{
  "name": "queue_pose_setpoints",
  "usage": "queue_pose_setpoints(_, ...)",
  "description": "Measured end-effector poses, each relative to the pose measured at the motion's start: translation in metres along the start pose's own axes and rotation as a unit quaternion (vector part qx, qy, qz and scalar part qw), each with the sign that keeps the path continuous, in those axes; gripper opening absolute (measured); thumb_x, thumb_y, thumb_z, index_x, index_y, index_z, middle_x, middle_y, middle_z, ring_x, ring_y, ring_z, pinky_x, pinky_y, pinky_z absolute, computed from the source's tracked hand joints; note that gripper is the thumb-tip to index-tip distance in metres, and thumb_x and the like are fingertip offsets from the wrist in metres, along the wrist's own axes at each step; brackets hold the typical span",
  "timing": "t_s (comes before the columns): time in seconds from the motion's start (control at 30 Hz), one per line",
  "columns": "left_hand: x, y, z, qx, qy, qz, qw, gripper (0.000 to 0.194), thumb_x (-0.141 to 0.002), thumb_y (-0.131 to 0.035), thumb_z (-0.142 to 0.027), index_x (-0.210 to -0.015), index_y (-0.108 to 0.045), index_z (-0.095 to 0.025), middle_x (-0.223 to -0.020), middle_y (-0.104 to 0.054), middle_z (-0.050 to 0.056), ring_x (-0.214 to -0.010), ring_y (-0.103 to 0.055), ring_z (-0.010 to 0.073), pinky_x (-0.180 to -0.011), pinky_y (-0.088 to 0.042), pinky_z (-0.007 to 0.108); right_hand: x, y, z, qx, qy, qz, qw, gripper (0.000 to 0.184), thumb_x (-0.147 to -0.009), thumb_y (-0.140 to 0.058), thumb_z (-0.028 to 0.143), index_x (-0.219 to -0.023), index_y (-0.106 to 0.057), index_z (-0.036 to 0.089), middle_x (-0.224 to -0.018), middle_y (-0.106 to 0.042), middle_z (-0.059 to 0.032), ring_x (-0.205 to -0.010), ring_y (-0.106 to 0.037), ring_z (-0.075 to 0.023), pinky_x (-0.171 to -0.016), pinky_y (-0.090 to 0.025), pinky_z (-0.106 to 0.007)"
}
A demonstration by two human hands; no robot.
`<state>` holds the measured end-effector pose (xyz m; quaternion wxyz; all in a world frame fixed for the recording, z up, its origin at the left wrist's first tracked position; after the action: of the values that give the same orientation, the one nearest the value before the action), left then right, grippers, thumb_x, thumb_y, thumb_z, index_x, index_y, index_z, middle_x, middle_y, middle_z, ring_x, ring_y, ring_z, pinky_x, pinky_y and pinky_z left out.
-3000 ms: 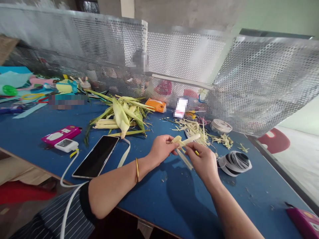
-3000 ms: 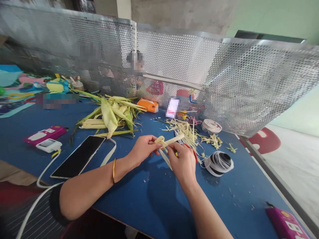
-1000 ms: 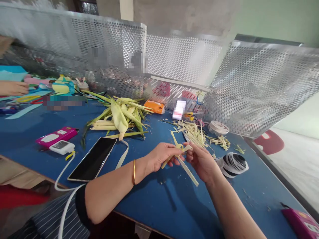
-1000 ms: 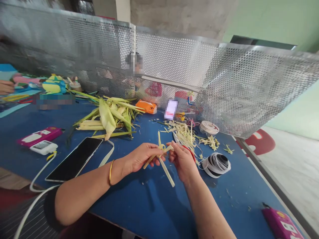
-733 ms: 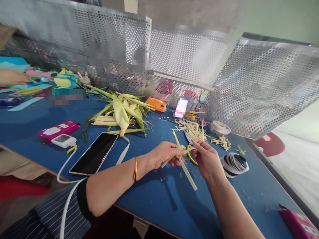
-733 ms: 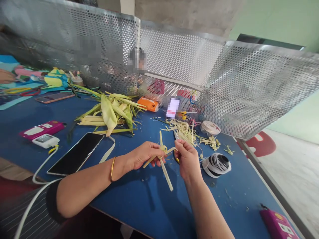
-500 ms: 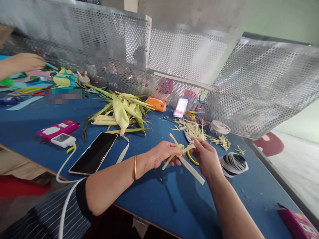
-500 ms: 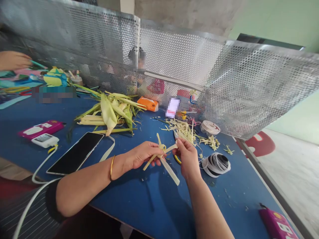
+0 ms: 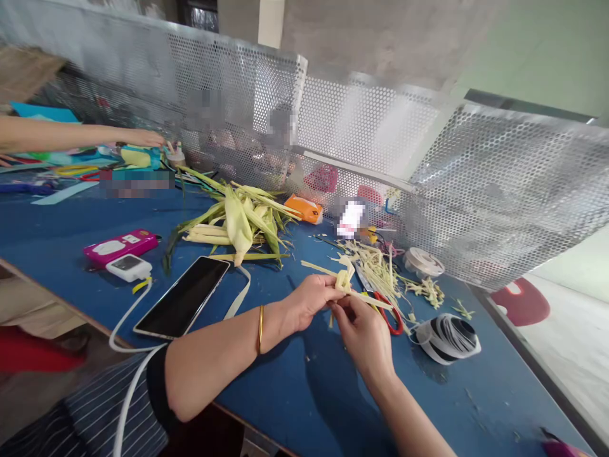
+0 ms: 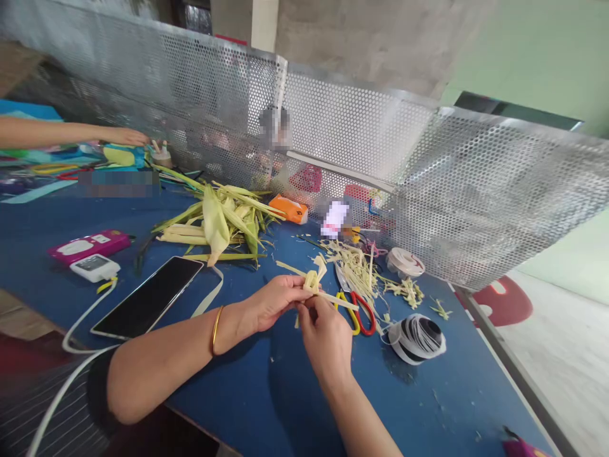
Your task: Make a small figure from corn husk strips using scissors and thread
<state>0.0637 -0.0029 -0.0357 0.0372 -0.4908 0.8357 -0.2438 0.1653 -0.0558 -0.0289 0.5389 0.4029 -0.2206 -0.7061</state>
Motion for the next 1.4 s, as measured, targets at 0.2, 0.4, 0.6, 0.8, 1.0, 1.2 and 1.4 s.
queue_pose_setpoints(0.2, -0.003, 0.001, 0.000, -0.026, -0.040, -0.004, 0.999, 0.025, -0.062, -0.081, -0.029, -0.076, -0.071, -0.011, -0.071, -0.066, 0.003, -0.069, -0.060, 0.0139, -0.069, -0.044, 0.025, -0.002, -0.010, -0.011, -0.119, -0.057, 0.030, 0.991, 0.026, -0.085, -0.050, 0.041, -0.067, -0.051, 0.022, -0.058, -0.053, 0.0028, -0.056, -0.045, -0.0144, -0.054, -0.031, -0.025)
queue_pose_setpoints(0.4, -0.002, 0.007, -0.011, -0.027, -0.062, -0.037, 0.997, 0.017, -0.067, -0.075, -0.024, -0.076, -0.072, -0.010, -0.075, -0.071, 0.007, -0.075, -0.065, 0.0162, -0.077, -0.048, 0.028, 0.003, -0.014, 0.002, -0.207, -0.052, 0.068, 0.975, 0.017, -0.080, -0.048, 0.031, -0.067, -0.040, 0.023, -0.060, -0.042, 0.0055, -0.056, -0.037, -0.0122, -0.053, -0.029, -0.024)
queue_pose_setpoints(0.6, 0.001, 0.007, -0.017, -0.038, -0.056, -0.052, 0.996, 0.017, -0.070, -0.074, -0.023, -0.080, -0.072, -0.010, -0.078, -0.073, 0.009, -0.078, -0.067, 0.0186, -0.076, -0.050, 0.028, 0.006, -0.008, 0.017, -0.208, -0.002, 0.083, 0.975, 0.013, -0.070, -0.046, 0.022, -0.063, -0.036, 0.023, -0.065, -0.041, 0.0034, -0.059, -0.037, -0.0126, -0.050, -0.028, -0.024)
queue_pose_setpoints(0.8, 0.000, 0.008, -0.020, -0.014, -0.057, -0.062, 0.996, 0.011, -0.075, -0.071, -0.017, -0.082, -0.072, -0.009, -0.080, -0.073, 0.010, -0.078, -0.068, 0.0177, -0.078, -0.051, 0.029, 0.002, -0.002, 0.024, -0.250, 0.041, 0.094, 0.963, 0.015, -0.070, -0.051, 0.020, -0.058, -0.041, 0.021, -0.074, -0.052, -0.0012, -0.074, -0.049, -0.0162, -0.060, -0.035, -0.025)
queue_pose_setpoints(1.0, -0.001, 0.011, -0.021, -0.011, -0.050, -0.067, 0.996, 0.010, -0.074, -0.072, -0.018, -0.080, -0.070, -0.010, -0.079, -0.071, 0.006, -0.070, -0.067, 0.0143, -0.076, -0.051, 0.027, -0.008, -0.005, -0.019, -0.450, -0.201, -0.004, 0.870, 0.040, -0.067, -0.075, 0.052, -0.083, -0.066, 0.016, -0.067, -0.062, -0.0007, -0.060, -0.058, -0.0158, -0.058, -0.045, -0.028)
queue_pose_setpoints(1.2, -0.001, 0.006, -0.012, -0.005, 0.005, -0.006, 1.000, 0.034, -0.060, -0.085, -0.033, -0.077, -0.065, -0.011, -0.077, -0.070, 0.006, -0.065, -0.066, 0.0140, -0.072, -0.050, 0.028, -0.010, 0.006, -0.025, -0.505, -0.177, -0.120, 0.837, 0.038, -0.061, -0.084, 0.046, -0.079, -0.068, 0.017, -0.068, -0.065, 0.0013, -0.058, -0.060, -0.0121, -0.060, -0.049, -0.026)
queue_pose_setpoints(1.4, -0.001, 0.009, -0.009, -0.115, -0.011, -0.037, 0.993, 0.028, -0.062, -0.080, -0.031, -0.072, -0.061, -0.013, -0.061, -0.060, -0.002, -0.046, -0.048, 0.0061, -0.044, -0.029, 0.021, -0.012, 0.008, -0.025, -0.471, -0.168, -0.105, 0.860, 0.038, -0.061, -0.082, 0.048, -0.074, -0.068, 0.016, -0.063, -0.064, -0.0001, -0.055, -0.059, -0.0142, -0.057, -0.049, -0.028)
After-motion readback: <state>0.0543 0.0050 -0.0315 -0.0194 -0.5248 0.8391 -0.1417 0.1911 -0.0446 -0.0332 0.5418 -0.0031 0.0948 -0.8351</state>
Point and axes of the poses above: each hand's wrist, its own x-axis away from the middle knuckle, its own y-axis out of the back of the hand, z = x × y, the point moved 5 cm from there along -x, towards the middle knuckle
